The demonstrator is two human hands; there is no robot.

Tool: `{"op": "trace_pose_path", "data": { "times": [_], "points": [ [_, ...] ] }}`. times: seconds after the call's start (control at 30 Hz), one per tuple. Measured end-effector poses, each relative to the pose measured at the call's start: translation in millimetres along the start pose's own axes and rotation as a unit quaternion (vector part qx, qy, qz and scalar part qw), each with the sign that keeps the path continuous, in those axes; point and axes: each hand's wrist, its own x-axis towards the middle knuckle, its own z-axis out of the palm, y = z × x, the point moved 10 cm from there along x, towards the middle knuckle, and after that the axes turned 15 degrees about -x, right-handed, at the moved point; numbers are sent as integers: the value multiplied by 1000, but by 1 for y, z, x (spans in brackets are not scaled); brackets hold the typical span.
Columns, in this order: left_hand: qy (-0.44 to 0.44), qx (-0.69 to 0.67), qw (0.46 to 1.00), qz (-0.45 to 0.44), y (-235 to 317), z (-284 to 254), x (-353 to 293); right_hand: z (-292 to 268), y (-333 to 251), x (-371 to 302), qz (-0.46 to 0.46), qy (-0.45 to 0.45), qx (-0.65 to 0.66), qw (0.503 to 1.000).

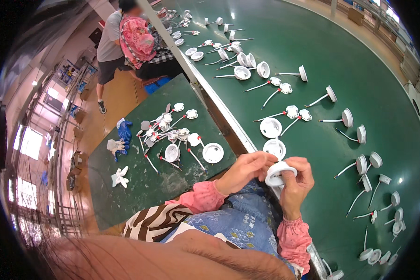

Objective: The person assembles small electrical components for LED lighting by hand, inserting circuit boards into white plastic housings.

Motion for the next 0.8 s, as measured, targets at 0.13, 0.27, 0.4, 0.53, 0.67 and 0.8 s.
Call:
{"op": "trace_pose_path", "data": {
  "times": [0.13, 0.27, 0.4, 0.53, 0.67, 0.8],
  "points": [
    [-13, -138, 990, -41, -11, 7, 9, 12, 21, -5, 73, -49, 78, 993],
    [-16, -98, 994, 51, 6, 5, 2, 23, 35, -15, 224, -83, 89, 967],
    [5, -47, 994, 102, 20, -3, -4, 45, 10, -18, 230, -118, 168, 951],
    [26, -2, 992, 124, 23, -9, -12, 46, 5, -17, 136, -161, -7, 978],
    [-10, -5, 995, 99, 35, 2, -20, 49, 1, -18, 133, -164, -60, 975],
    [-20, -100, 993, 51, 29, 0, -22, 52, 5, -27, 165, -180, -46, 969]
  ]
}}
